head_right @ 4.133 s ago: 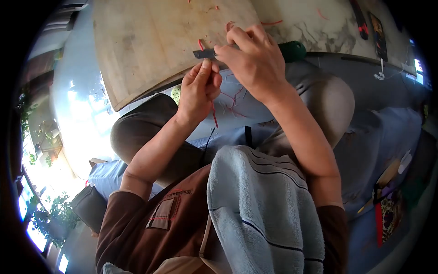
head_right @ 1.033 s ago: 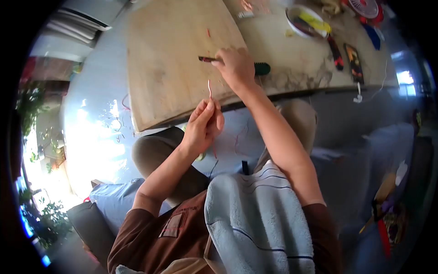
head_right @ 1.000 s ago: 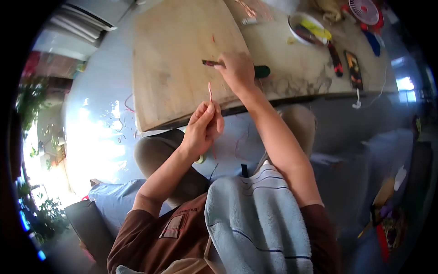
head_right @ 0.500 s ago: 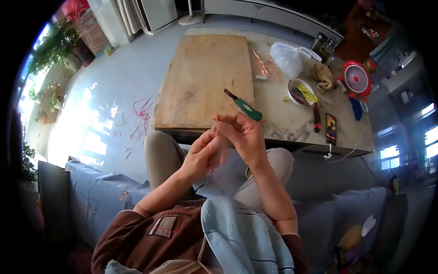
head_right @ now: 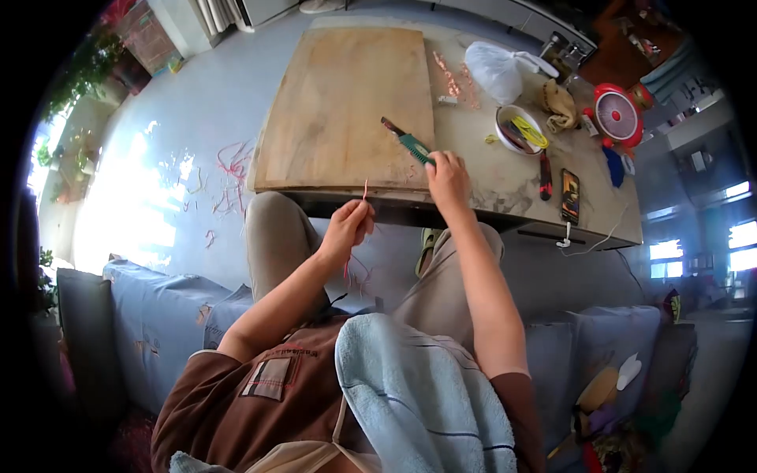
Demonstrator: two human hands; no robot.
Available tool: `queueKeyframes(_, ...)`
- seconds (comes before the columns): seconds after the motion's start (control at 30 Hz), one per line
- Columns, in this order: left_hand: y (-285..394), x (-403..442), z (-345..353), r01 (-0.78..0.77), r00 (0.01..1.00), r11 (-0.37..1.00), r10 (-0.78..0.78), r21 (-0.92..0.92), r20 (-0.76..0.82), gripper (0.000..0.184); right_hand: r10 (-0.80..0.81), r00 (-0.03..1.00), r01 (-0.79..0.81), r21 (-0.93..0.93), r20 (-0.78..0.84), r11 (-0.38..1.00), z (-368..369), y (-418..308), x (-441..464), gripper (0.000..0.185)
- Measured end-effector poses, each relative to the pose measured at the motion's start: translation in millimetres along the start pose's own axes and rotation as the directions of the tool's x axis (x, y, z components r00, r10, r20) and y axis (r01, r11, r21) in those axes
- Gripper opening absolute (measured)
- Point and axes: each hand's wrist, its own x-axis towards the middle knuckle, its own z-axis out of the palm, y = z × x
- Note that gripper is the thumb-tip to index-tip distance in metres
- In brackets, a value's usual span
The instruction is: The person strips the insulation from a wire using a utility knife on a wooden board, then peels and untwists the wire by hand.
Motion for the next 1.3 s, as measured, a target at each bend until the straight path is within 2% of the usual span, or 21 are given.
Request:
queueKeyframes(0.03,-6,12,-5,-0.026,1.0,0.999,0.027,0.04,-0.017,0.024,0.012,0.999,-0.011,-0.026,0.048,1.0,13,10,3,0.03)
queueKeyframes(0.07,-11,22,-8,-0.053,0.998,0.996,0.056,0.078,-0.031,0.025,-0.041,0.999,0.043,-0.065,0.028,0.997,19,9,7,0.033)
queueKeyframes(0.13,-14,38,-10,-0.066,0.997,0.998,0.067,0.025,-0.046,0.028,-0.159,0.987,0.155,-0.144,-0.02,0.977,31,9,22,0.038)
queueKeyframes(0.17,-14,44,-13,-0.047,0.998,0.999,0.047,-0.007,-0.041,0.029,-0.145,0.989,0.147,-0.14,0.022,0.979,38,10,26,0.044)
queueKeyframes(0.3,-18,58,-23,0.051,0.999,0.996,-0.051,-0.077,-0.005,0.031,-0.117,0.983,0.124,-0.043,0.142,0.991,42,8,38,0.044)
queueKeyframes(0.47,-22,58,-19,0.135,0.987,0.967,-0.149,-0.216,-0.051,0.03,-0.159,0.967,0.151,0.056,0.2,0.987,3,-30,24,0.042)
queueKeyframes(0.57,-17,56,-18,0.179,0.98,0.929,-0.197,-0.323,-0.025,0.029,-0.055,0.949,0.043,0.046,0.311,0.998,-12,-45,-4,0.038)
queueKeyframes(0.67,-13,57,-18,0.219,0.972,0.901,-0.237,-0.373,-0.001,0.028,-0.193,0.964,0.208,-0.065,0.183,0.976,-6,-47,-22,0.035)
queueKeyframes(0.7,-14,57,-19,0.229,0.969,0.896,-0.248,-0.379,0.0,0.027,-0.201,0.965,0.214,-0.064,0.169,0.975,-3,-47,-25,0.034)
queueKeyframes(0.9,-20,58,-18,0.169,0.981,0.927,-0.19,-0.336,-0.028,0.027,-0.194,0.972,0.206,-0.078,0.136,0.975,6,-45,-29,0.031)
queueKeyframes(1.0,-19,57,-16,0.158,0.981,0.938,-0.186,-0.309,-0.063,0.028,-0.136,0.98,0.145,-0.059,0.144,0.988,9,-48,-31,0.031)
queueKeyframes(1.3,-22,60,-13,0.147,0.976,0.934,-0.19,-0.326,-0.105,0.027,-0.096,0.992,0.102,-0.08,0.086,0.991,18,-55,-31,0.033)
